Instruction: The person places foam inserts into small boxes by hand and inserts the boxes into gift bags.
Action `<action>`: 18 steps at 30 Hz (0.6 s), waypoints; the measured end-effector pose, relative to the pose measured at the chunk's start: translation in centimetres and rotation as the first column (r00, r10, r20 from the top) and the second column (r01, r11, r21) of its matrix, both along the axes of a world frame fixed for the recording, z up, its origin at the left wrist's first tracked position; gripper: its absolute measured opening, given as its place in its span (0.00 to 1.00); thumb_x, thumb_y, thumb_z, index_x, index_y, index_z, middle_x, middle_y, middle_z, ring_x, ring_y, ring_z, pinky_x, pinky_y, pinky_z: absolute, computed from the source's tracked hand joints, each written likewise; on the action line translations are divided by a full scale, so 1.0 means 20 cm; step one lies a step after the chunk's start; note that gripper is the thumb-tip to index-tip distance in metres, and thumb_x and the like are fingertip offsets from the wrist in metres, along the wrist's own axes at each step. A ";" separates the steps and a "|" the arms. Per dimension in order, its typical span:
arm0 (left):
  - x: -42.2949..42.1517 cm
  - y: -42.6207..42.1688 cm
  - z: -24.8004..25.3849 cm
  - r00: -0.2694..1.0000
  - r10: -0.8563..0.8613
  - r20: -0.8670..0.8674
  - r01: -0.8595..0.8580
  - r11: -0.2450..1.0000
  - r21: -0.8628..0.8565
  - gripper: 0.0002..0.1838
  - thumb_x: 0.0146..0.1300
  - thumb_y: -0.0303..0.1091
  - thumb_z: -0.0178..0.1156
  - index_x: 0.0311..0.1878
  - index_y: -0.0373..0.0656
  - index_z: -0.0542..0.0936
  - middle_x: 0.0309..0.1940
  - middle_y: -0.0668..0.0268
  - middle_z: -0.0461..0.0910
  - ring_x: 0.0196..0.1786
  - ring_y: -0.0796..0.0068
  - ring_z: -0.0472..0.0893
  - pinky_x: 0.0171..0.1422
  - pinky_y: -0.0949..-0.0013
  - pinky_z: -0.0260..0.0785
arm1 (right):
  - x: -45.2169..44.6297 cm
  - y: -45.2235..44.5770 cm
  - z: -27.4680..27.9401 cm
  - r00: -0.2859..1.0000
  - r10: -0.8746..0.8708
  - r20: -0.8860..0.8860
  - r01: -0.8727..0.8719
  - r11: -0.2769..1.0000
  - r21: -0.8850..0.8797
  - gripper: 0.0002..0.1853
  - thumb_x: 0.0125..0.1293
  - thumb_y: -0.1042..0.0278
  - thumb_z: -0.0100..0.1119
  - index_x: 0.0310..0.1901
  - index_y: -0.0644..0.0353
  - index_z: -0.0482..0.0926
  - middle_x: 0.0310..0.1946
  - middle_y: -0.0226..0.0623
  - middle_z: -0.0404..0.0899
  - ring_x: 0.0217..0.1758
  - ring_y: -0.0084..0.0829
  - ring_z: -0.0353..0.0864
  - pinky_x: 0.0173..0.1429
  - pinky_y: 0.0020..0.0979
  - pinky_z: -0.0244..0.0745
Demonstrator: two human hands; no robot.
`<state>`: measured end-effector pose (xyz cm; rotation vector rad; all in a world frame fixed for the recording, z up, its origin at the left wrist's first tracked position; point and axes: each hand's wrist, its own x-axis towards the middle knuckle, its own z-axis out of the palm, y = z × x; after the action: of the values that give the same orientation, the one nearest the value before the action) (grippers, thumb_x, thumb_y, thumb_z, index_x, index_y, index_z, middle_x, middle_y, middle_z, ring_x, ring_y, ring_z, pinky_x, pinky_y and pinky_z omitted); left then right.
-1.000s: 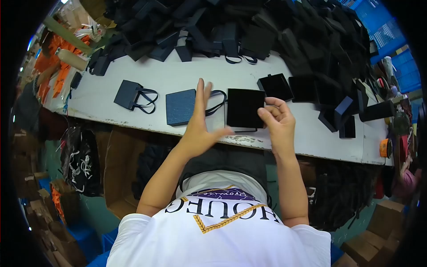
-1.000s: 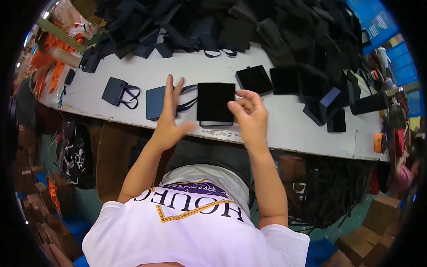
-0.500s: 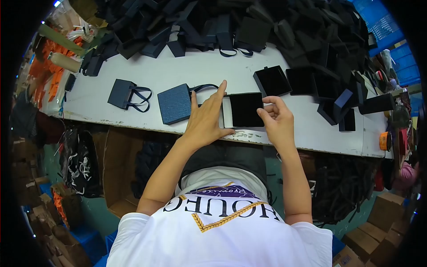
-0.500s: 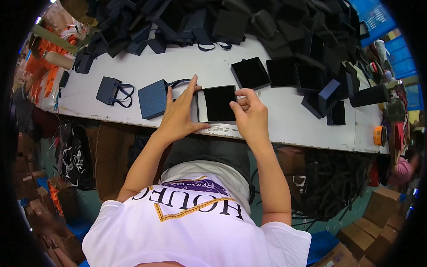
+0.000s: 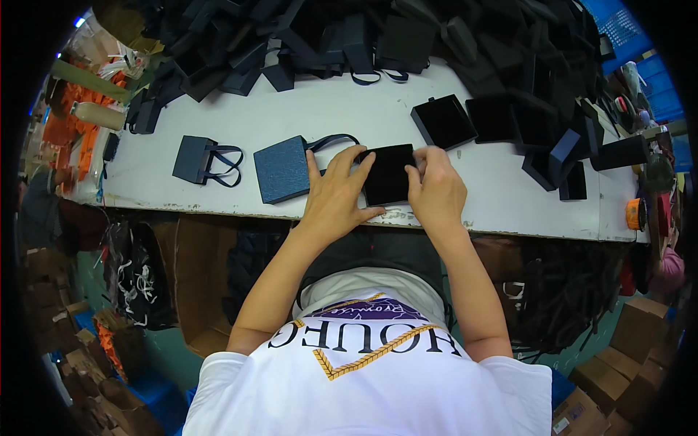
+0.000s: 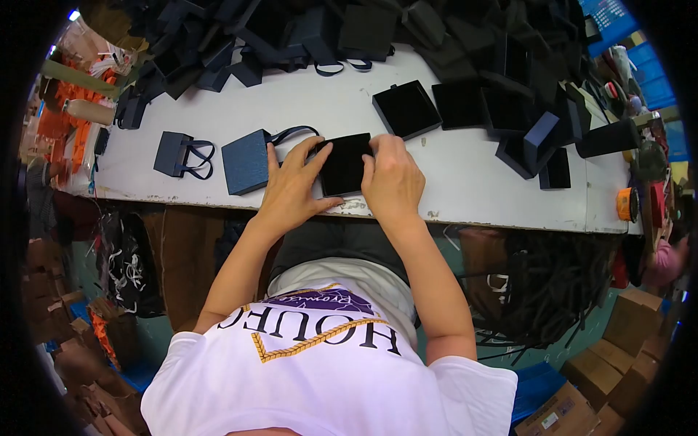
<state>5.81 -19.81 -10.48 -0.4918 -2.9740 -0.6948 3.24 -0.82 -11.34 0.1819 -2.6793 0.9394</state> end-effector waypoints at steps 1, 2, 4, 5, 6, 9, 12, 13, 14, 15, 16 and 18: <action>0.00 0.00 0.00 1.000 0.001 0.014 -0.001 1.000 -0.006 0.50 0.43 0.46 0.82 0.71 0.44 0.72 0.69 0.59 0.68 0.74 0.58 0.67 0.77 0.20 0.37 | -0.01 0.00 0.00 0.993 -0.015 0.121 0.018 0.999 -0.029 0.11 0.64 0.70 0.66 0.47 0.57 0.79 0.32 0.38 0.81 0.32 0.46 0.83 0.39 0.43 0.75; 0.00 0.00 0.01 1.000 0.002 0.028 -0.002 1.000 -0.010 0.50 0.44 0.46 0.81 0.72 0.44 0.72 0.69 0.58 0.68 0.74 0.57 0.67 0.77 0.20 0.37 | -0.02 0.00 0.01 0.970 -0.025 0.241 0.039 0.998 -0.055 0.12 0.64 0.70 0.66 0.47 0.57 0.78 0.33 0.38 0.81 0.32 0.46 0.82 0.39 0.43 0.75; 0.00 0.00 0.03 0.999 0.006 0.050 -0.005 1.000 -0.024 0.50 0.44 0.46 0.81 0.72 0.45 0.71 0.70 0.57 0.68 0.74 0.56 0.67 0.77 0.21 0.37 | -0.03 0.02 0.01 0.935 -0.005 0.355 0.037 0.996 -0.082 0.14 0.64 0.69 0.67 0.49 0.57 0.77 0.35 0.38 0.81 0.31 0.45 0.82 0.38 0.43 0.75; 0.00 0.01 0.04 0.998 0.007 0.060 -0.005 0.999 -0.033 0.50 0.44 0.46 0.81 0.73 0.45 0.71 0.70 0.57 0.68 0.74 0.56 0.67 0.78 0.22 0.37 | -0.04 0.03 0.01 0.935 0.020 0.354 0.012 0.996 -0.088 0.16 0.64 0.69 0.67 0.51 0.58 0.77 0.36 0.38 0.80 0.30 0.43 0.82 0.38 0.43 0.74; -0.01 0.01 0.04 0.998 0.006 0.067 -0.003 0.999 -0.044 0.50 0.44 0.46 0.81 0.73 0.45 0.70 0.69 0.57 0.68 0.74 0.56 0.67 0.78 0.23 0.38 | -0.04 0.04 0.02 0.936 0.043 0.351 -0.010 0.995 -0.094 0.17 0.63 0.68 0.68 0.53 0.58 0.78 0.37 0.38 0.80 0.29 0.42 0.81 0.37 0.43 0.74; 0.00 -0.02 0.04 0.997 -0.007 0.077 0.006 1.000 0.015 0.54 0.44 0.42 0.81 0.76 0.46 0.66 0.72 0.55 0.66 0.76 0.53 0.65 0.80 0.28 0.40 | 0.01 0.11 0.10 0.908 0.142 0.395 -0.004 0.944 -0.329 0.30 0.59 0.70 0.71 0.64 0.58 0.75 0.49 0.43 0.81 0.43 0.43 0.84 0.48 0.42 0.77; 0.03 -0.04 0.07 0.997 -0.048 0.059 0.038 0.987 0.157 0.60 0.42 0.38 0.82 0.80 0.48 0.59 0.76 0.54 0.61 0.79 0.51 0.61 0.82 0.33 0.40 | -0.02 0.20 0.19 0.909 0.416 -0.019 -0.415 0.909 0.043 0.44 0.53 0.74 0.74 0.75 0.55 0.67 0.65 0.48 0.74 0.62 0.47 0.78 0.65 0.42 0.73; 0.05 -0.07 0.10 0.999 -0.019 0.033 0.014 0.990 0.137 0.61 0.41 0.37 0.83 0.80 0.49 0.58 0.78 0.54 0.59 0.80 0.51 0.59 0.82 0.33 0.40 | -0.02 0.19 0.20 0.882 0.468 0.053 -0.471 0.881 0.042 0.47 0.51 0.76 0.74 0.75 0.55 0.65 0.69 0.48 0.70 0.67 0.48 0.74 0.69 0.43 0.70; 0.06 -0.12 0.13 1.000 0.006 0.004 -0.006 0.993 0.118 0.62 0.41 0.36 0.83 0.81 0.49 0.57 0.79 0.54 0.57 0.81 0.50 0.57 0.83 0.34 0.39 | -0.04 0.17 0.20 0.849 0.513 0.124 -0.521 0.853 0.037 0.49 0.50 0.77 0.74 0.76 0.54 0.63 0.72 0.49 0.65 0.71 0.49 0.69 0.73 0.43 0.67; 0.07 -0.17 0.16 0.999 0.027 -0.025 -0.025 0.995 0.100 0.64 0.40 0.35 0.83 0.81 0.50 0.55 0.80 0.54 0.55 0.82 0.50 0.55 0.83 0.34 0.39 | -0.05 0.16 0.21 0.811 0.552 0.194 -0.568 0.823 0.030 0.51 0.48 0.79 0.74 0.77 0.54 0.62 0.76 0.49 0.61 0.75 0.51 0.65 0.77 0.44 0.64; 0.06 -0.23 0.16 0.996 0.080 -0.026 -0.078 0.994 0.072 0.65 0.39 0.35 0.83 0.81 0.50 0.55 0.81 0.54 0.54 0.83 0.51 0.53 0.83 0.34 0.38 | -0.07 0.16 0.19 0.806 0.558 0.198 -0.576 0.816 0.046 0.52 0.48 0.79 0.74 0.77 0.55 0.60 0.76 0.49 0.60 0.75 0.51 0.65 0.77 0.45 0.64; 0.02 -0.31 0.18 0.988 0.152 0.035 -0.150 0.988 -0.042 0.59 0.42 0.37 0.82 0.80 0.48 0.59 0.81 0.55 0.56 0.83 0.49 0.54 0.83 0.34 0.39 | -0.11 0.14 0.13 0.785 0.584 0.206 -0.608 0.790 0.078 0.54 0.47 0.81 0.73 0.78 0.55 0.57 0.75 0.49 0.60 0.75 0.51 0.65 0.76 0.46 0.66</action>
<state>6.11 -26.07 -6.86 -0.2538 -3.0255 -0.6398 0.98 1.94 -8.65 1.0906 -2.8955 0.9555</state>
